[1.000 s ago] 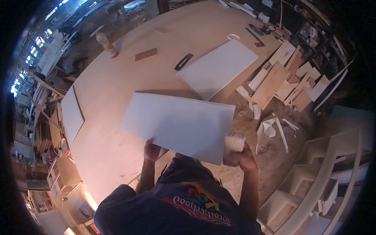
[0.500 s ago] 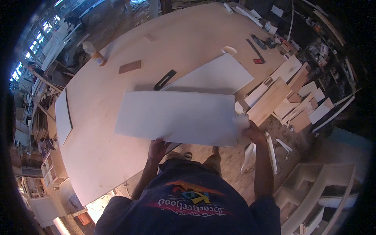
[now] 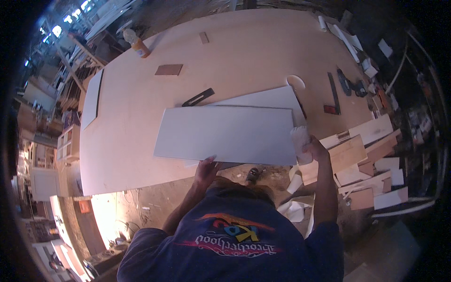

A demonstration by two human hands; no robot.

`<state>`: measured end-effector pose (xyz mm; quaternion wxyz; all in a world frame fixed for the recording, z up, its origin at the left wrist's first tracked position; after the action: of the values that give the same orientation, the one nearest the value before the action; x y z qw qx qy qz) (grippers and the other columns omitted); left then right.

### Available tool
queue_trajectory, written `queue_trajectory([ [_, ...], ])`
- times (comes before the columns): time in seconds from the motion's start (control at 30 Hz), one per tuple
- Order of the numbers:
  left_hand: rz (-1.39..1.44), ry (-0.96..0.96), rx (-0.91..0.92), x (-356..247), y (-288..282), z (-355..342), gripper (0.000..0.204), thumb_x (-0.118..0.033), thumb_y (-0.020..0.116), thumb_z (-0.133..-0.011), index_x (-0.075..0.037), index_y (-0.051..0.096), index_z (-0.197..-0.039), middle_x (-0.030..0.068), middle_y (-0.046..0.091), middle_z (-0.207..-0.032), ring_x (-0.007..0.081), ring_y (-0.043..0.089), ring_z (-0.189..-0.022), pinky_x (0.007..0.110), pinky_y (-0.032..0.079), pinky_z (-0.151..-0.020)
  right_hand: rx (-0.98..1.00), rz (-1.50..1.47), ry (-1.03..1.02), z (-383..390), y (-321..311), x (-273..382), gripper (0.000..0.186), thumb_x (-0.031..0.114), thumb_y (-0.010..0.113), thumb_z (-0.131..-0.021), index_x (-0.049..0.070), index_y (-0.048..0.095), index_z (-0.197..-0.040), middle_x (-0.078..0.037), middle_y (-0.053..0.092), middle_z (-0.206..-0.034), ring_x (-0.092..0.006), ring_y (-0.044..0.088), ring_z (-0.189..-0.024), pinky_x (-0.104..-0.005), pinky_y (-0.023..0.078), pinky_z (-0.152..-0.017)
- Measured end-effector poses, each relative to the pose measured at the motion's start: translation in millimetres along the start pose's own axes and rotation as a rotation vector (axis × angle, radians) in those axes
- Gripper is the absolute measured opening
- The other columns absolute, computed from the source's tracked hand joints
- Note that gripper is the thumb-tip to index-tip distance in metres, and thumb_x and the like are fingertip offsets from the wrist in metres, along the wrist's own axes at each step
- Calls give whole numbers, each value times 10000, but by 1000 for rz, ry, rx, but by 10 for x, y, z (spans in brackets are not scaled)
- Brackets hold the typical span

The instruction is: The person wipes a white rectangular panel with a cloth, then uses a utility knife to trim the edges. They repeat this process on multiple panels, flipping them over to work on different sides.

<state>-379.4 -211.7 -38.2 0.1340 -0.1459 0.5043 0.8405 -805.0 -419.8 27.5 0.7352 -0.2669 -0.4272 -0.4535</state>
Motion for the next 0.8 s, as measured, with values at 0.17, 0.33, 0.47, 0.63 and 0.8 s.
queue_trajectory([
  [0.17,32,33,-20,416,293,-107,323,-32,674,-901,-91,600,-1209,92,653,-1188,261,611,-1171,506,433,-1118,57,143,-13,-472,-579,138,745,-65,646,-568,15,596,-1307,-71,655,-1180,-212,633,-1071,-354,526,-915],
  [0.33,-906,-418,226,444,137,141,409,-180,567,-1016,-51,559,-1405,115,659,-1296,242,646,-1156,399,474,-1067,-117,662,-274,-728,-1460,328,674,-16,703,-622,67,630,-1287,-56,643,-1211,-236,611,-1118,-356,486,-924],
  [0.47,-796,-384,-185,-80,-577,1103,517,-314,554,-1030,-74,481,-1482,125,660,-1315,243,660,-1145,399,502,-999,-37,1520,-671,-440,-315,787,508,70,751,-632,180,706,-1126,-11,638,-1128,-265,592,-1098,-454,438,-959],
  [0.63,-455,168,-734,-284,-1096,1616,566,-329,525,-1022,-134,404,-1539,78,590,-1414,261,595,-1233,441,437,-1041,160,1478,-1180,-674,665,373,313,245,750,-701,283,744,-1012,44,640,-1143,-200,561,-1125,-526,388,-979],
  [0.8,-299,269,-823,13,-873,1817,558,-288,525,-1022,-131,402,-1544,87,595,-1396,271,605,-1201,458,437,-1028,509,1213,-1477,-1060,2888,461,266,284,724,-789,280,695,-1053,71,627,-1182,-186,551,-1142,-534,356,-1046],
])
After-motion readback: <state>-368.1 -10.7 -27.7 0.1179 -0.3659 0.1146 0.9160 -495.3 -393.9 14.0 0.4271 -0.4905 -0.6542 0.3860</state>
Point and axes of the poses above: each hand's wrist, its own z-axis away from the middle knuckle, its own y-axis out of the palm, x = y × z, the point moved 5 cm from there along -z, towards the middle knuckle
